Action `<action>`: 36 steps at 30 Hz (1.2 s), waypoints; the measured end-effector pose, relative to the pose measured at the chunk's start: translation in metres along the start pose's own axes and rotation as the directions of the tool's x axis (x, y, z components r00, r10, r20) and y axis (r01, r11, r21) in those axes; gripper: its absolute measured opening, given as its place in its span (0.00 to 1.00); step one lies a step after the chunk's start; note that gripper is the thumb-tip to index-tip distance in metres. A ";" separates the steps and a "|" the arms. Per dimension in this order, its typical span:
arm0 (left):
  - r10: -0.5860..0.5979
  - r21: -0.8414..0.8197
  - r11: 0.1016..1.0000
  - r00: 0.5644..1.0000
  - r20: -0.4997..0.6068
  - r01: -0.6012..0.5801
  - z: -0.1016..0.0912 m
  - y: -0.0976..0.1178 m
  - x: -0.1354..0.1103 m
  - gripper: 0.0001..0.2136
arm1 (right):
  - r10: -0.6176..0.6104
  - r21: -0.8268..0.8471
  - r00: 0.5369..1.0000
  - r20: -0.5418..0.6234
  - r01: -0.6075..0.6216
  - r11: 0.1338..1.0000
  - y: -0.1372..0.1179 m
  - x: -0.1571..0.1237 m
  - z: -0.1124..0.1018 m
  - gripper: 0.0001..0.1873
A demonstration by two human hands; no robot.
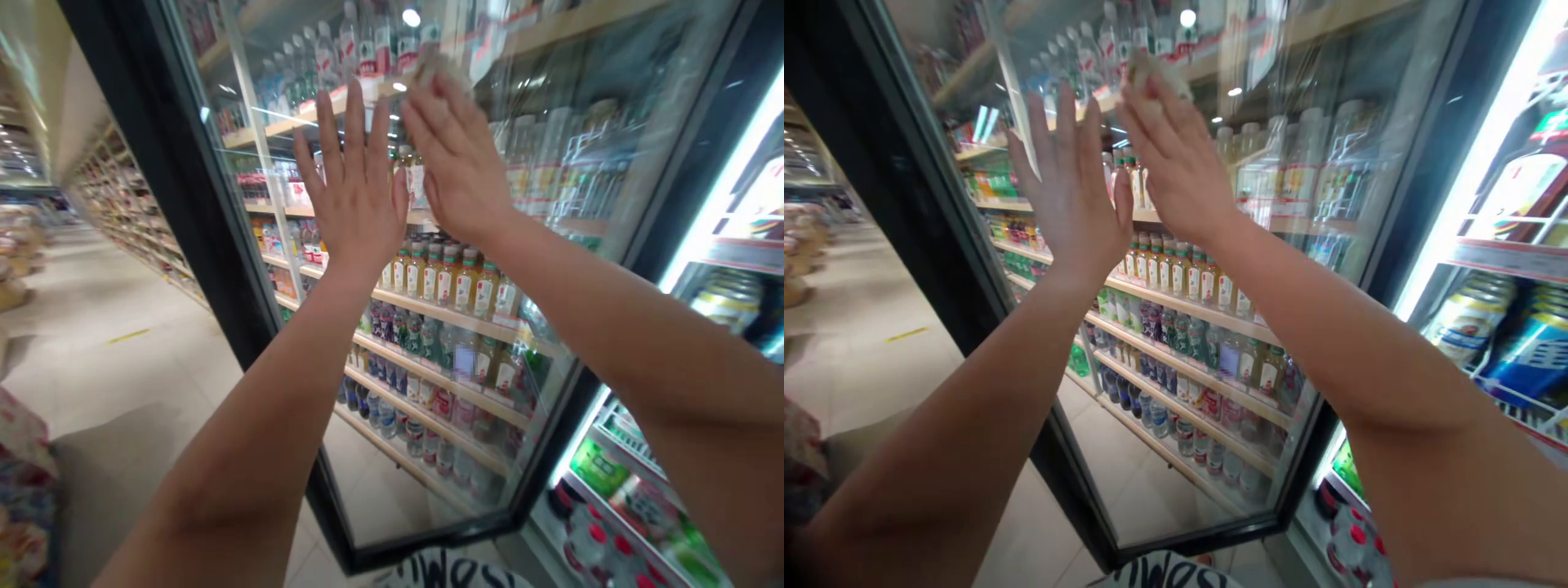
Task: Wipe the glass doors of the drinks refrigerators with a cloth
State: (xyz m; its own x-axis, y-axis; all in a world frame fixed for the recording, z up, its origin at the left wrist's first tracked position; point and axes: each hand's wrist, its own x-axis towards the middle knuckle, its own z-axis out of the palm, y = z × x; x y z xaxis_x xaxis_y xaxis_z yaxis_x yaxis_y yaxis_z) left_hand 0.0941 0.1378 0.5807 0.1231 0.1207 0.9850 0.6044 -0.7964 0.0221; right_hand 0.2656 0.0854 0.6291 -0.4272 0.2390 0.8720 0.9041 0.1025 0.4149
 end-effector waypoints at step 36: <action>0.140 0.239 0.960 0.990 0.028 -0.142 -0.004 0.013 -0.096 0.31 | 0.198 0.023 0.951 -0.236 -0.198 0.980 -0.008 -0.141 0.011 0.40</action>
State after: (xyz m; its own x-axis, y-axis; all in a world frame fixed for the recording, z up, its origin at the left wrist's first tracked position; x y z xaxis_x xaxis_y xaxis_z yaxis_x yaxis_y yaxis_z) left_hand 0.0870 0.1136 0.4874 0.2281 0.0248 0.9733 0.7513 -0.6403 -0.1597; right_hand 0.3185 0.0617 0.5003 -0.2302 0.0197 0.9729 0.9707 0.0755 0.2281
